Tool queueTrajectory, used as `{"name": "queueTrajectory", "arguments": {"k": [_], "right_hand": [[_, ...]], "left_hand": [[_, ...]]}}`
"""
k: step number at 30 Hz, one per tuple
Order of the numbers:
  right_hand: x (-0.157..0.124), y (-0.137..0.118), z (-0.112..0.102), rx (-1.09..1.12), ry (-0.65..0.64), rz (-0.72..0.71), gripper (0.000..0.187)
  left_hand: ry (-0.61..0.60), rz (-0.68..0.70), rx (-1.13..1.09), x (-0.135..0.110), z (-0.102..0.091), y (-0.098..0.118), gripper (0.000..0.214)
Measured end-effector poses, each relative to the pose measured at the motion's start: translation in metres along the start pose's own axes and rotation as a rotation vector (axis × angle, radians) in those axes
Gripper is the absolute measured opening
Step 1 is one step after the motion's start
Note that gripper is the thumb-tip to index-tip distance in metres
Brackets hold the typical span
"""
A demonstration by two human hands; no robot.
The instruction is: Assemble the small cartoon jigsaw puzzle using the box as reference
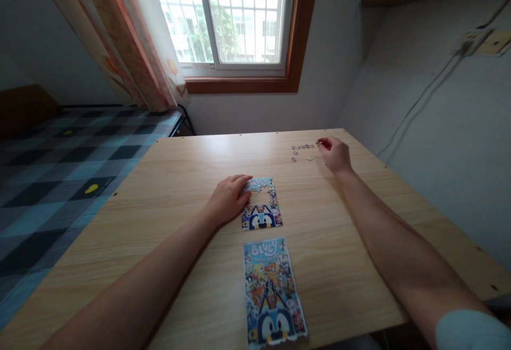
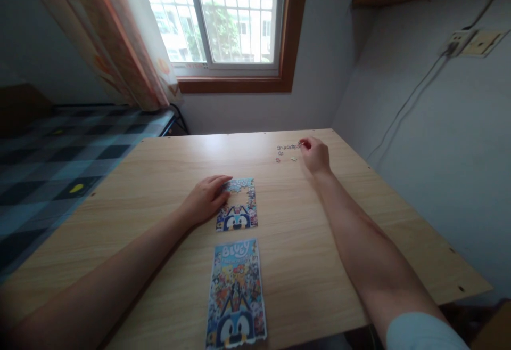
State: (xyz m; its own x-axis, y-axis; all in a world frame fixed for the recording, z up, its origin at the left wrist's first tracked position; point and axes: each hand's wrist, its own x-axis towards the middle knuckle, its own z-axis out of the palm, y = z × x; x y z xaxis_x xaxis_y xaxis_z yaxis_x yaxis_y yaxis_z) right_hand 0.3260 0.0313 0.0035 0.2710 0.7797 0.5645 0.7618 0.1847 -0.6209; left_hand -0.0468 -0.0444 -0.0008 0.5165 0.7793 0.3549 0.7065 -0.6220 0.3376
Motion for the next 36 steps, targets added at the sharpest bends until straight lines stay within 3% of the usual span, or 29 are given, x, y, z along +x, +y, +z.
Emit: {"name": "queueTrajectory", "arguments": {"k": [2,5,7,10,15,20,29,36], "right_hand": [[0.002,-0.019,0.005,0.217,-0.043,0.051,0.02],[-0.007,-0.052,0.017,0.598,-0.346,0.214,0.024],[-0.019,-0.071,0.026,0.772,-0.525,0.249,0.028],[-0.041,-0.092,0.038,0.877,-0.702,0.297,0.026],[-0.064,-0.107,0.047,0.925,-0.893,0.39,0.023],[-0.067,-0.116,0.042,0.983,-0.977,0.471,0.023],[-0.068,-0.119,0.041,0.946,-0.949,0.513,0.02],[-0.075,-0.127,0.04,0.91,-1.028,0.451,0.021]], "left_hand": [[0.018,0.004,-0.017,0.0,0.0,0.0,0.04],[0.043,0.022,-0.029,-0.001,-0.001,0.0,0.037],[0.055,0.041,-0.025,-0.002,-0.002,0.001,0.035],[0.084,0.076,-0.02,-0.003,-0.004,0.004,0.031],[0.129,0.153,-0.012,-0.005,-0.008,0.011,0.025],[0.098,0.22,0.012,-0.006,-0.009,0.016,0.028],[0.103,0.258,0.009,-0.005,-0.01,0.019,0.03],[0.147,0.301,-0.002,-0.005,-0.007,0.018,0.032]]}}
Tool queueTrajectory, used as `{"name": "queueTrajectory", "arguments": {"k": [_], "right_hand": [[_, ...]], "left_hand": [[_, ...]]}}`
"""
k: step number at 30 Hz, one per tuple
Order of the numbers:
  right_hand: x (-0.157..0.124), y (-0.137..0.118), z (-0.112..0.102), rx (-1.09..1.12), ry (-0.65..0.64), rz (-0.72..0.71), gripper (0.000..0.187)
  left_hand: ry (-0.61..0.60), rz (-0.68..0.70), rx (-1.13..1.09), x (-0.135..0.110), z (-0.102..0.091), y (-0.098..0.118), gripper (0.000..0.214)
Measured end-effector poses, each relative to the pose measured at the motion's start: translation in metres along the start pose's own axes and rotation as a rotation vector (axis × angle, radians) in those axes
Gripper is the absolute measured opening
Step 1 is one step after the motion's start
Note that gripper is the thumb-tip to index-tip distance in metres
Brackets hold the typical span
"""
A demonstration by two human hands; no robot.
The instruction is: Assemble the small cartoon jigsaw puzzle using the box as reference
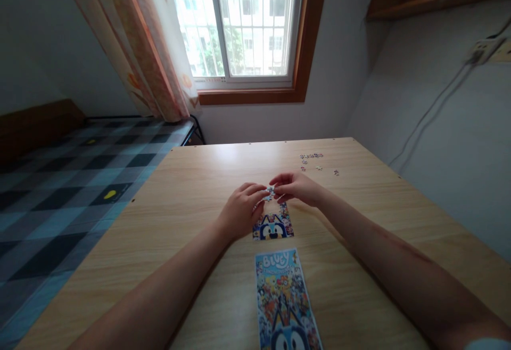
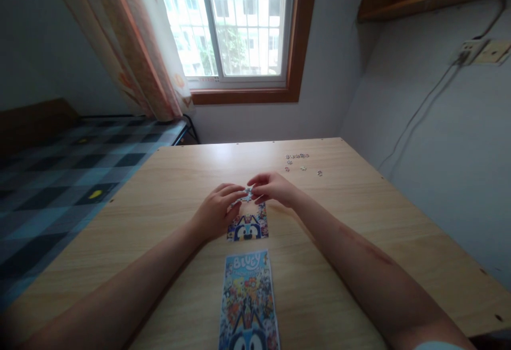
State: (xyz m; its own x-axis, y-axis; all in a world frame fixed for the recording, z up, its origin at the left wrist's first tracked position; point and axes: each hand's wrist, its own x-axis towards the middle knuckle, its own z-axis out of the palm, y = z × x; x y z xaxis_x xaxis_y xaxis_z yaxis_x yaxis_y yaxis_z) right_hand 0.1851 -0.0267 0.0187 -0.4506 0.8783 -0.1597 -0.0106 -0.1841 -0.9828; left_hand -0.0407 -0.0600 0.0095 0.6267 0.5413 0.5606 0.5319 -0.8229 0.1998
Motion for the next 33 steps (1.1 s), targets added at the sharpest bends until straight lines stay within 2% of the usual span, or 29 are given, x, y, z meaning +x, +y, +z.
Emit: {"name": "queueTrajectory", "arguments": {"k": [6,13,17,19,24,33], "right_hand": [[0.0,0.0,0.005,-0.172,-0.025,-0.046,0.027],[0.002,-0.003,-0.006,-0.304,0.161,0.031,0.01],[0.002,-0.002,-0.006,-0.363,0.181,0.046,0.011],[0.003,0.002,-0.004,-0.411,0.179,0.013,0.008],[0.009,0.013,0.001,-0.635,0.249,-0.197,0.005],[0.007,0.016,0.006,-0.812,0.258,-0.242,0.009]], "left_hand": [[-0.01,-0.036,0.01,-0.002,0.002,-0.001,0.038],[-0.03,-0.065,0.015,-0.002,0.002,-0.002,0.031],[-0.064,-0.067,0.026,-0.002,0.004,-0.004,0.024],[-0.076,-0.063,0.034,-0.002,0.005,-0.005,0.022],[-0.101,-0.063,0.042,-0.002,0.006,-0.006,0.021],[-0.109,-0.068,0.047,-0.002,0.007,-0.006,0.024]]}}
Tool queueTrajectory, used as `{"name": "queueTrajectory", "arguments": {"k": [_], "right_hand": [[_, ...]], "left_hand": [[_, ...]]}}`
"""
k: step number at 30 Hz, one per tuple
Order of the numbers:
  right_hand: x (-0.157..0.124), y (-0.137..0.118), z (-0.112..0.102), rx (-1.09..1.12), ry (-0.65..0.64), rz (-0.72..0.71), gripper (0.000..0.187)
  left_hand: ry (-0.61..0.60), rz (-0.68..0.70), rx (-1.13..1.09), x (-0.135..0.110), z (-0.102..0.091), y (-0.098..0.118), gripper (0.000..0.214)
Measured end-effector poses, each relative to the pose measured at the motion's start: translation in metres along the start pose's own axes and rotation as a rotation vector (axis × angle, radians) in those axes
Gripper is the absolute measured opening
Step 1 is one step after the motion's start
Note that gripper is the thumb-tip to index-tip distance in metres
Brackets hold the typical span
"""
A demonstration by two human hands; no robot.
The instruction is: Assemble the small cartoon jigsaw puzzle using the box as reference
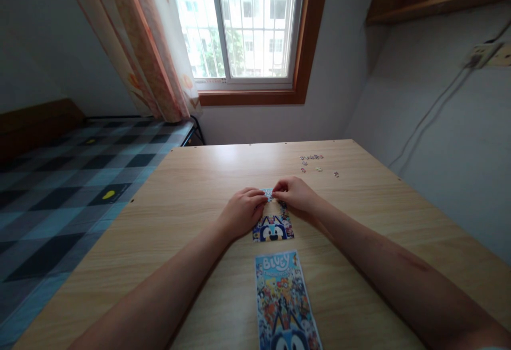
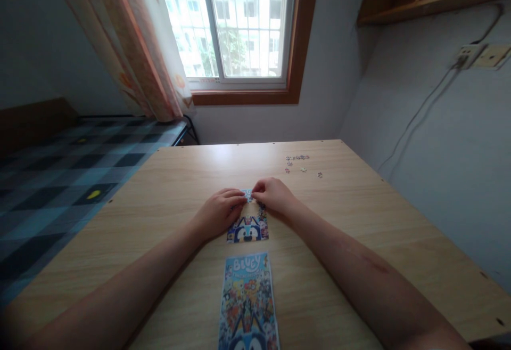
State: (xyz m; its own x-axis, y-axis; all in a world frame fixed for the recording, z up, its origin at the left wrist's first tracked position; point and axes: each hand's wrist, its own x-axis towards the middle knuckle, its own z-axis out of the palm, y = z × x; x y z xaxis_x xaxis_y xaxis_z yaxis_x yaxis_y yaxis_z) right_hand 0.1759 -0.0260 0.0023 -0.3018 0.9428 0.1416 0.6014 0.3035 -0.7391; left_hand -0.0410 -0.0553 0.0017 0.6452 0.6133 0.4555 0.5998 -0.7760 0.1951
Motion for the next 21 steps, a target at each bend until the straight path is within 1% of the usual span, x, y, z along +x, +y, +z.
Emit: {"name": "queueTrajectory", "arguments": {"k": [7,15,21], "right_hand": [[-0.0031,-0.0033,-0.0001,-0.133,0.008,-0.051,0.007],[-0.0039,-0.0057,-0.0032,-0.122,-0.007,-0.01,0.008],[-0.004,-0.0047,-0.0039,-0.187,-0.006,-0.009,0.009]], "left_hand": [[-0.021,-0.007,-0.014,0.0002,0.0011,-0.0004,0.025],[-0.025,-0.015,-0.016,0.0002,0.0006,-0.0004,0.026],[-0.026,-0.029,-0.027,-0.0002,0.002,-0.0013,0.026]]}}
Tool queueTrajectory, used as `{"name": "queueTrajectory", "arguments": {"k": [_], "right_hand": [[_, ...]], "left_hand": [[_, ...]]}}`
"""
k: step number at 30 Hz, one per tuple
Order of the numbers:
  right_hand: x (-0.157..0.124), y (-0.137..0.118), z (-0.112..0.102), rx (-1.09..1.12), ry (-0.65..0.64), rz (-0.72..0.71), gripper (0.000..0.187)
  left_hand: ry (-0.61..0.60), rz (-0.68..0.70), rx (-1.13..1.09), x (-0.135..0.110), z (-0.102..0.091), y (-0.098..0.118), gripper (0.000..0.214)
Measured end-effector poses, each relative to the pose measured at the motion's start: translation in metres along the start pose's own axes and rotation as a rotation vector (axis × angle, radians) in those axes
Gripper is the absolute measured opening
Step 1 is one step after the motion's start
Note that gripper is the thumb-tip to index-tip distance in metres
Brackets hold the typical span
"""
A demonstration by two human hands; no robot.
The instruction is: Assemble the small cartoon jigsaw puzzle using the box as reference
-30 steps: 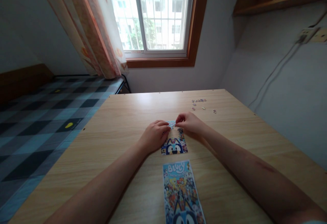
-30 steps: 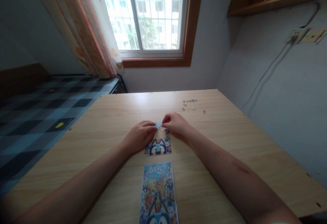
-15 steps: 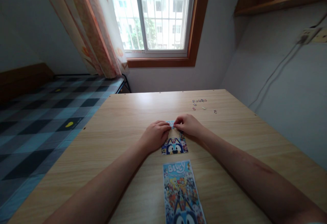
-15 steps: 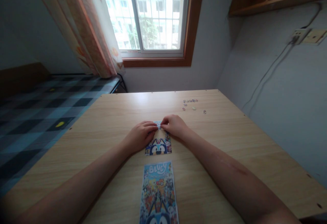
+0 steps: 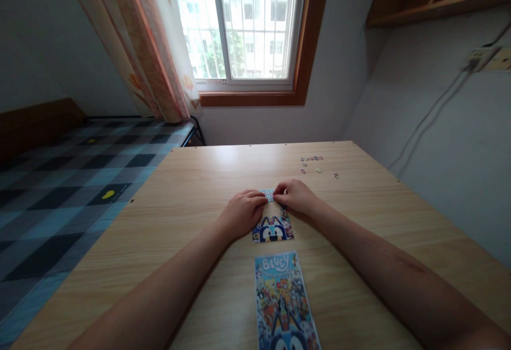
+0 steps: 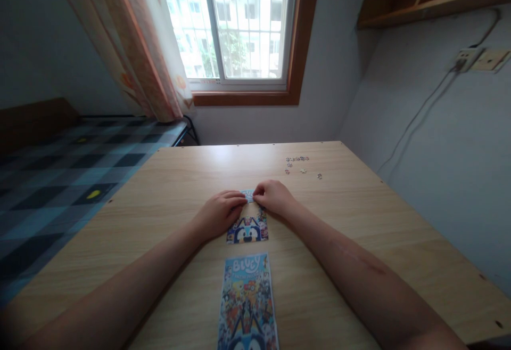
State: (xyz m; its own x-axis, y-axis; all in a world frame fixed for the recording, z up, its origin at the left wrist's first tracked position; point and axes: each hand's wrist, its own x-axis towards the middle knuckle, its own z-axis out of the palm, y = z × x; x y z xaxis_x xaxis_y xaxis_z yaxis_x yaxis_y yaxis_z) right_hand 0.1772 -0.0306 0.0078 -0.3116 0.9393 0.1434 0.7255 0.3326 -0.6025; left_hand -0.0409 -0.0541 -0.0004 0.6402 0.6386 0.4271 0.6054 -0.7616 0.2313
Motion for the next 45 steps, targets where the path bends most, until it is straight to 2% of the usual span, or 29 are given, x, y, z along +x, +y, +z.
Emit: {"name": "queueTrajectory", "arguments": {"k": [7,16,27,30,45], "right_hand": [[0.004,0.009,0.004,0.011,0.035,-0.015,0.012],[0.016,0.031,0.001,0.153,0.052,0.095,0.016],[0.004,0.01,-0.002,-0.068,0.01,0.095,0.017],[0.003,0.007,-0.002,-0.105,0.002,0.087,0.023],[0.006,0.005,-0.003,-0.294,-0.043,0.035,0.03]], "left_hand": [[-0.006,-0.003,-0.004,0.0,-0.001,0.0,0.026],[0.011,0.015,0.006,0.0,0.0,-0.001,0.024],[0.009,0.013,-0.005,-0.001,0.001,-0.002,0.026],[0.009,0.01,0.001,0.0,0.0,-0.001,0.026],[0.013,0.012,-0.003,0.0,0.001,-0.002,0.026]]}}
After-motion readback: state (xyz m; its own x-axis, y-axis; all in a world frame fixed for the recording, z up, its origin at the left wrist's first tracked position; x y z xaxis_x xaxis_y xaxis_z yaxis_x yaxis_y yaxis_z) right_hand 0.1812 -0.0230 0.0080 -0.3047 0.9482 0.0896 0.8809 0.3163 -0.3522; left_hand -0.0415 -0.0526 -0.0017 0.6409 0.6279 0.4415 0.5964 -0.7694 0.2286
